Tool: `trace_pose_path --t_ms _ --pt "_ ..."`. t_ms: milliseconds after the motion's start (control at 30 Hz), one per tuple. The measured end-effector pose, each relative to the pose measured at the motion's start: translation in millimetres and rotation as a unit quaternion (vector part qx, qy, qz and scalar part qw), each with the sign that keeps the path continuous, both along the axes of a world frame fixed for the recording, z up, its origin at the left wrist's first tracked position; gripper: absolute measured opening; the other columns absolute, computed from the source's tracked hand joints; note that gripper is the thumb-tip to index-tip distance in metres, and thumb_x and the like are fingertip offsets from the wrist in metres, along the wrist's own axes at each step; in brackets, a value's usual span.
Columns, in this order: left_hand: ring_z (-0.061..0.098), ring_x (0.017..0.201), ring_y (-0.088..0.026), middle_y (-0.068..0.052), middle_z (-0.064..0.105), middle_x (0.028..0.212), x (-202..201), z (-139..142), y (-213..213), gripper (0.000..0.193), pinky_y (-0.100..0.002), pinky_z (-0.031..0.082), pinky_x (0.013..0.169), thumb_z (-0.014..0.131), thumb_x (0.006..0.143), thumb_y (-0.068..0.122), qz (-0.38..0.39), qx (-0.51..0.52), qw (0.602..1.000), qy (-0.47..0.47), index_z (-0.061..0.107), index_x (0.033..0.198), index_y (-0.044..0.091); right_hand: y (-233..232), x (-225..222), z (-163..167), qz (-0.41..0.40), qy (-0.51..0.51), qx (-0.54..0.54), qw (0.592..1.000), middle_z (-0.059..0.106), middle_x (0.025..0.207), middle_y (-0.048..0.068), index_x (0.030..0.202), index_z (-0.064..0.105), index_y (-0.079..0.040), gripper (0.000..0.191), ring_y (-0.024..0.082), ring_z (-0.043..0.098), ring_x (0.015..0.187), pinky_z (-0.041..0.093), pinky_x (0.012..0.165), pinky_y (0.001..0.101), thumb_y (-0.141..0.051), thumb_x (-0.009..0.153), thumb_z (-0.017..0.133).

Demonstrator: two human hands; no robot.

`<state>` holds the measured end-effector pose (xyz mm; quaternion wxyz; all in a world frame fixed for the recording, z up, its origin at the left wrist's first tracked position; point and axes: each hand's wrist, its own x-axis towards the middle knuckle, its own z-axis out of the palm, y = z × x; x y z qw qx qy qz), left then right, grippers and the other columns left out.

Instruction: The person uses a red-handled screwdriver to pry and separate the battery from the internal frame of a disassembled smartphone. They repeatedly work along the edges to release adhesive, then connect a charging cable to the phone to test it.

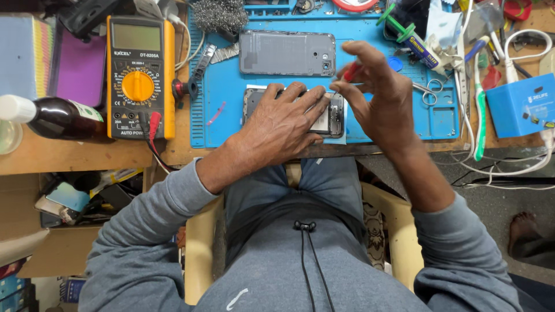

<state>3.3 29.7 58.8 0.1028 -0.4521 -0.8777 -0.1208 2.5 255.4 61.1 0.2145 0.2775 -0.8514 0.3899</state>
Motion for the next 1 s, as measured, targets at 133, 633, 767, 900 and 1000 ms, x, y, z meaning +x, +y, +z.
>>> trace_pose_path --t_ms 133,633,767,900,1000 --pt "0.052 0.113 -0.026 -0.009 0.055 0.132 0.2 -0.6 -0.2 0.072 -0.045 0.043 0.086 0.074 0.088 0.048 -0.004 -0.002 1.000 0.002 0.057 0.139 0.000 3.4 -4.9 3.4 0.040 -0.010 0.015 0.999 0.073 0.106 0.012 0.149 0.044 -0.010 0.055 0.021 0.079 0.104 0.068 0.088 0.0284 0.005 0.107 0.076" --pt "0.054 0.114 -0.029 -0.011 0.057 0.136 -3.1 8.8 3.4 0.072 -0.046 0.045 0.086 0.072 0.085 0.045 -0.012 -0.005 1.000 0.002 0.054 0.143 0.006 2.4 9.4 -20.2 -0.021 -0.016 -0.120 0.992 0.074 0.106 0.011 0.153 0.038 -0.013 0.057 0.021 0.078 0.100 0.065 0.089 0.0319 0.000 0.111 0.073" --pt "0.055 0.119 -0.029 -0.010 0.058 0.137 -1.3 15.9 4.3 0.070 -0.046 0.044 0.085 0.067 0.088 0.047 -0.011 -0.051 0.999 -0.001 0.055 0.145 0.007 67.6 52.2 -41.1 -0.148 0.032 -0.284 0.947 0.077 0.106 0.016 0.158 0.026 -0.016 0.063 0.022 0.079 0.097 0.069 0.088 0.0329 -0.005 0.115 0.070" --pt "0.055 0.118 -0.029 -0.011 0.058 0.136 3.9 17.4 6.6 0.070 -0.047 0.043 0.089 0.065 0.088 0.050 0.004 -0.034 0.999 0.015 0.057 0.144 0.008 129.7 89.5 -57.9 -0.274 0.108 -0.267 0.918 0.072 0.112 0.023 0.158 0.022 -0.018 0.062 0.027 0.077 0.098 0.070 0.088 0.0338 -0.004 0.121 0.070" --pt "0.055 0.118 -0.029 -0.010 0.059 0.136 4.7 16.7 7.3 0.069 -0.047 0.043 0.089 0.064 0.090 0.049 0.011 -0.039 0.999 0.006 0.057 0.145 0.010 150.6 115.8 -71.8 -0.309 0.085 -0.244 0.915 0.074 0.112 0.019 0.161 0.015 -0.018 0.065 0.022 0.076 0.097 0.066 0.087 0.0287 -0.005 0.125 0.069"
